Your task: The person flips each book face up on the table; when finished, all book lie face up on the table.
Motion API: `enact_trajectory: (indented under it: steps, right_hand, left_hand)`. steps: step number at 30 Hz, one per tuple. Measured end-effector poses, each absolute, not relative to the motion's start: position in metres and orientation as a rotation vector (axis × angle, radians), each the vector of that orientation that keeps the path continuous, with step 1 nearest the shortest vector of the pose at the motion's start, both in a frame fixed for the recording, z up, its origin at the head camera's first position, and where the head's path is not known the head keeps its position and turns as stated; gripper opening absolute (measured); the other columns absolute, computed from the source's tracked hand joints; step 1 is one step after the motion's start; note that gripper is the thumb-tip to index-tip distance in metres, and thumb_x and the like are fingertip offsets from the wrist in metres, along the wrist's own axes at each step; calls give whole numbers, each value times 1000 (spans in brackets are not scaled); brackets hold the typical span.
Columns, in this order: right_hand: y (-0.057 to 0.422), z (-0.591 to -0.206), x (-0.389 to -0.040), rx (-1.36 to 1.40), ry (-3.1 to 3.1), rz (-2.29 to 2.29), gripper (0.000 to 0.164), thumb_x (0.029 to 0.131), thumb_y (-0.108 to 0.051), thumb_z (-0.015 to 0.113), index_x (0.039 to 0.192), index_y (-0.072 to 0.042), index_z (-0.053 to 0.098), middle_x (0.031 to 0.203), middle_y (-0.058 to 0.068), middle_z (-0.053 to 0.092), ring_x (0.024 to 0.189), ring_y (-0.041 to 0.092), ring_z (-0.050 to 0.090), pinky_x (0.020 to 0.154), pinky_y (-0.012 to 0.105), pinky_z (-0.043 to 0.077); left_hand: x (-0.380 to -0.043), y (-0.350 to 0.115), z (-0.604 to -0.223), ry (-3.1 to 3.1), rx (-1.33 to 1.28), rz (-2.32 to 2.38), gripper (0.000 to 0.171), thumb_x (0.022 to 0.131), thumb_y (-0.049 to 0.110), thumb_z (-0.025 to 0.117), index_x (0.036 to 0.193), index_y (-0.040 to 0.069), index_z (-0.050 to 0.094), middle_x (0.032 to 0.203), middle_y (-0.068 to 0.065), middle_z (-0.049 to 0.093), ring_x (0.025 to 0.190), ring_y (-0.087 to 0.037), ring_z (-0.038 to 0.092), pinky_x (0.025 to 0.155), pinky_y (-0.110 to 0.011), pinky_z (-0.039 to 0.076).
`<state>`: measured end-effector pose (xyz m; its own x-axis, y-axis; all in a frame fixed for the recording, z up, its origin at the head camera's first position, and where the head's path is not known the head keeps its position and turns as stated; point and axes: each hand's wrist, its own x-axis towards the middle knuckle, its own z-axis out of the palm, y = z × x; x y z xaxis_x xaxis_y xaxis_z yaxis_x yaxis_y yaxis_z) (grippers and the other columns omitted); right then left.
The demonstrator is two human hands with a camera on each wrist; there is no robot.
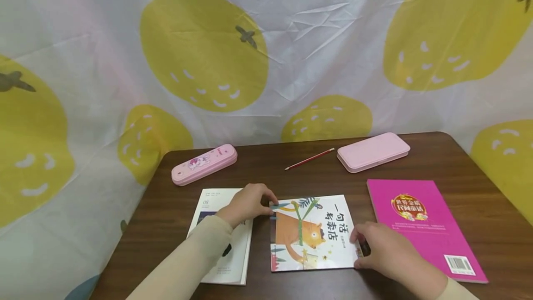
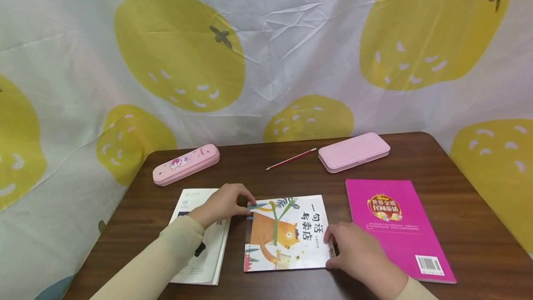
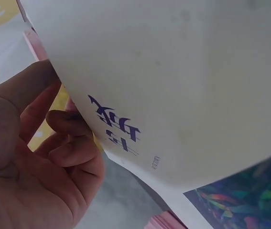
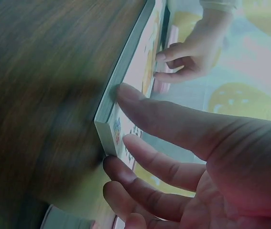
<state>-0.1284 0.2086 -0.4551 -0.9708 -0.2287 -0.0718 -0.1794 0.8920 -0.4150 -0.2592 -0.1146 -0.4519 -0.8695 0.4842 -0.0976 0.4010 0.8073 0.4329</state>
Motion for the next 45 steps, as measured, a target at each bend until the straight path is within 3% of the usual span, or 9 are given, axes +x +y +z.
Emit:
enact_trajectory:
  steps: [11,21,34,45]
  right_hand:
    - [220,-457,-142,-380,2933,-725,38,68,-16,94,99,-18,71,94,-2,69,87,16,62,75,41,54]
    - [228,-457,-156,-370,2910,-766,31,76,-10,89,102,-18,73,90,-2,70,82,14,61,70,37,52]
    - [231,-455,-182,-375,2931,-706,23,82,-9,84,99,-21,75,87,-2,67,78,15,58,64,35,48]
    - [235,-452,-211,-496,2887,-745,20,80,-7,85,93,-19,77,87,-2,72,79,15,61,69,37,52]
  left_hand:
    - [-244,-119,-452,2810,616,574,20,78,25,91,94,22,78,101,4,73,98,-17,64,89,-41,53]
    - [-228,-121,-455,2846,591,528,15,78,25,89,90,22,80,89,7,71,80,-10,57,75,-34,50]
    - [-210,-128,-451,2763,627,601,10,78,15,86,82,19,79,74,10,67,71,-5,55,69,-27,47]
    - [-194,-133,-451,2660,732,742,13,74,8,87,80,15,77,66,10,63,62,-1,53,61,-21,45]
